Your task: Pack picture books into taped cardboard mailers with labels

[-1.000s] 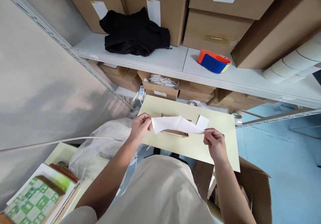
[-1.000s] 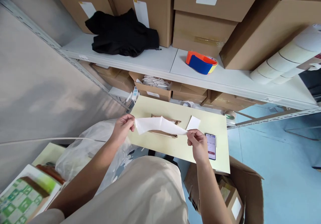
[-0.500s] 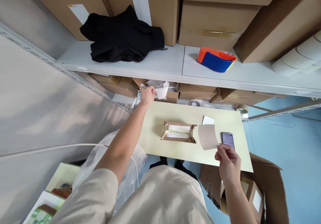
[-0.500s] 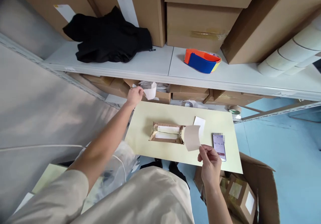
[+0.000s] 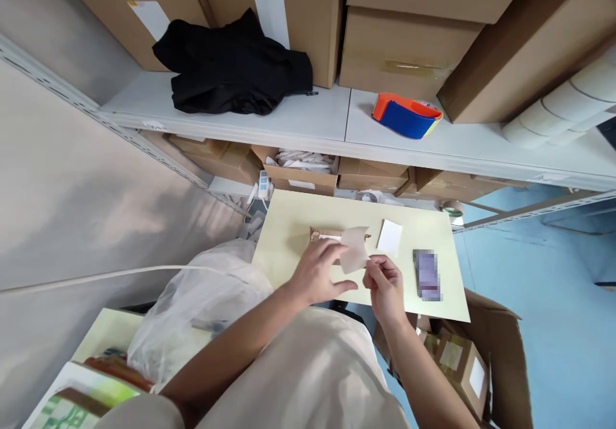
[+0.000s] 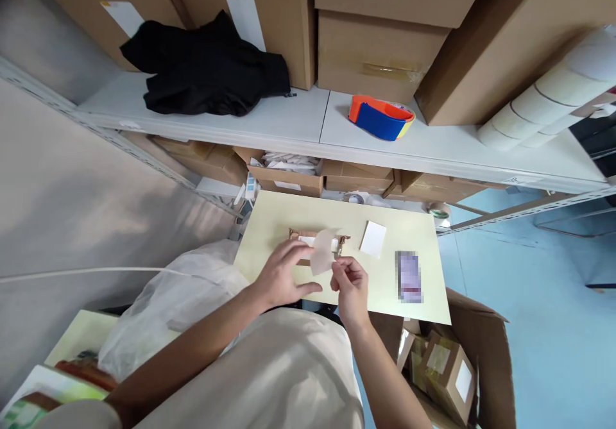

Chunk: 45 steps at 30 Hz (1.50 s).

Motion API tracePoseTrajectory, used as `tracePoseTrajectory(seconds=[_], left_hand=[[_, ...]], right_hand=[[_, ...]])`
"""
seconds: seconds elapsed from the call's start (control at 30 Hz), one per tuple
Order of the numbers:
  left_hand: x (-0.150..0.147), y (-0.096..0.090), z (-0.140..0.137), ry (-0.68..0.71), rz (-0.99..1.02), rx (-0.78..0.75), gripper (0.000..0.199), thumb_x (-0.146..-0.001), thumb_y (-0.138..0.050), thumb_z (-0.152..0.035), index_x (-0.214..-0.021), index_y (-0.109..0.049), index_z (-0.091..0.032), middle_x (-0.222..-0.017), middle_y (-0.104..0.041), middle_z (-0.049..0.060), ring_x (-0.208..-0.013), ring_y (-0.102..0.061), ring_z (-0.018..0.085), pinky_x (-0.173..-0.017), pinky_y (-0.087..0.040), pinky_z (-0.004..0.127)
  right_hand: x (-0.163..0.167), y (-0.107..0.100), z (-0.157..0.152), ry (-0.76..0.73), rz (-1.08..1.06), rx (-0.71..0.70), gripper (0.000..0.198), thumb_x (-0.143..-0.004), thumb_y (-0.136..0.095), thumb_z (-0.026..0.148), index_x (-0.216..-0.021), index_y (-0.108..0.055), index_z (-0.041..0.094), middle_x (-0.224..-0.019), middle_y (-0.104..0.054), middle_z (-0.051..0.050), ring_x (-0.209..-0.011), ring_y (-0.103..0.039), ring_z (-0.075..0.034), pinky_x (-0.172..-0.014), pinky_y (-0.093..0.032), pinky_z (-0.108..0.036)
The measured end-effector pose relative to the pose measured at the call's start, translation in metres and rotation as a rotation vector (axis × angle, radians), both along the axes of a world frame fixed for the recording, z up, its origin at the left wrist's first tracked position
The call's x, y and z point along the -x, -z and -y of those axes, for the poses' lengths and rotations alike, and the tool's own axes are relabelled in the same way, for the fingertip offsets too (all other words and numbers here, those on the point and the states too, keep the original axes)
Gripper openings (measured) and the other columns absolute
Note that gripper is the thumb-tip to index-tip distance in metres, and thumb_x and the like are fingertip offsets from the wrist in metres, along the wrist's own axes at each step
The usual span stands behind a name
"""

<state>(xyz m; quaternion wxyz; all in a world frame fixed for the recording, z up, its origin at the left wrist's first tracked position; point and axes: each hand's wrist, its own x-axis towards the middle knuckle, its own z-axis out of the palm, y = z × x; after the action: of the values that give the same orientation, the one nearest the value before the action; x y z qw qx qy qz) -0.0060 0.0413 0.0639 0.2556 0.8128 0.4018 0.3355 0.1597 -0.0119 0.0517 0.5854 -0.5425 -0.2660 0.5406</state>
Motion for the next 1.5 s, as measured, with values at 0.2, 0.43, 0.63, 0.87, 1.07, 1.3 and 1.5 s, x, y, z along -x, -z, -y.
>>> tracePoseTrajectory(seconds=[0.2,0.43,0.63,0.87,1.07,1.3,1.5], left_hand=[[-0.010,0.006,0.034,-0.159,0.196,0.185,0.015,-0.085,-0.049,-0.019,-0.095,-0.060,-0.020,-0.090,-0.066,0.006,-0.086,-0.063,0.018,-0.077,-0.050,0.031],[0.005,0.022,0.032,-0.291,0.635,0.803,0.022,-0.078,-0.061,-0.036,-0.087,-0.061,-0.016,-0.081,-0.067,0.003,-0.072,-0.062,0.014,-0.065,-0.048,0.024],[0.007,0.051,0.062,-0.427,0.473,0.842,0.021,-0.077,-0.060,-0.039,-0.080,-0.061,-0.018,-0.077,-0.063,0.002,-0.067,-0.059,0.013,-0.057,-0.044,0.022],[0.014,0.078,0.035,-0.464,0.173,0.631,0.022,-0.079,-0.056,-0.028,-0.100,-0.060,-0.020,-0.077,-0.066,0.001,-0.071,-0.062,0.015,-0.068,-0.048,0.026],[0.005,0.095,-0.018,-0.566,-0.189,0.522,0.041,-0.077,-0.063,-0.024,-0.115,-0.047,-0.023,-0.082,-0.071,0.000,-0.084,-0.067,0.020,-0.082,-0.045,0.035],[0.002,0.111,-0.025,-0.541,-0.241,0.412,0.032,-0.080,-0.062,-0.023,-0.109,-0.048,-0.022,-0.085,-0.072,0.002,-0.092,-0.065,0.023,-0.087,-0.038,0.039],[0.001,0.122,-0.024,-0.512,-0.279,0.336,0.024,-0.083,-0.058,-0.023,-0.106,-0.052,-0.021,-0.088,-0.070,0.006,-0.097,-0.060,0.026,-0.088,-0.036,0.041]], right_hand=[[0.004,-0.007,0.008,-0.263,0.112,-0.140,0.031,-0.074,-0.068,0.043,-0.097,-0.063,0.022,-0.073,-0.053,0.001,-0.056,-0.046,-0.010,-0.053,-0.041,-0.026],[-0.037,0.011,0.010,-0.047,0.500,-0.005,0.041,-0.075,-0.066,0.046,-0.106,-0.060,0.020,-0.095,-0.062,-0.007,-0.081,-0.056,-0.018,-0.068,-0.046,-0.031],[-0.041,0.036,0.034,-0.151,0.468,0.120,0.030,-0.076,-0.065,0.047,-0.074,-0.061,0.017,-0.065,-0.060,-0.001,-0.061,-0.052,-0.013,-0.061,-0.043,-0.027],[-0.034,0.065,0.017,-0.130,0.678,0.191,0.036,-0.077,-0.060,0.051,-0.087,-0.066,0.017,-0.067,-0.066,-0.003,-0.059,-0.057,-0.016,-0.059,-0.044,-0.028],[-0.027,0.093,-0.029,-0.139,1.083,0.195,0.049,-0.081,-0.052,0.044,-0.123,-0.049,0.018,-0.076,-0.070,-0.003,-0.069,-0.063,-0.020,-0.064,-0.042,-0.030],[-0.022,0.117,-0.036,-0.139,1.307,0.084,0.035,-0.086,-0.047,0.035,-0.116,-0.053,0.016,-0.079,-0.070,-0.007,-0.081,-0.062,-0.024,-0.075,-0.037,-0.034],[-0.021,0.129,-0.037,-0.170,1.436,0.047,0.033,-0.090,-0.041,0.031,-0.115,-0.057,0.016,-0.083,-0.069,-0.010,-0.087,-0.057,-0.026,-0.082,-0.034,-0.038]])
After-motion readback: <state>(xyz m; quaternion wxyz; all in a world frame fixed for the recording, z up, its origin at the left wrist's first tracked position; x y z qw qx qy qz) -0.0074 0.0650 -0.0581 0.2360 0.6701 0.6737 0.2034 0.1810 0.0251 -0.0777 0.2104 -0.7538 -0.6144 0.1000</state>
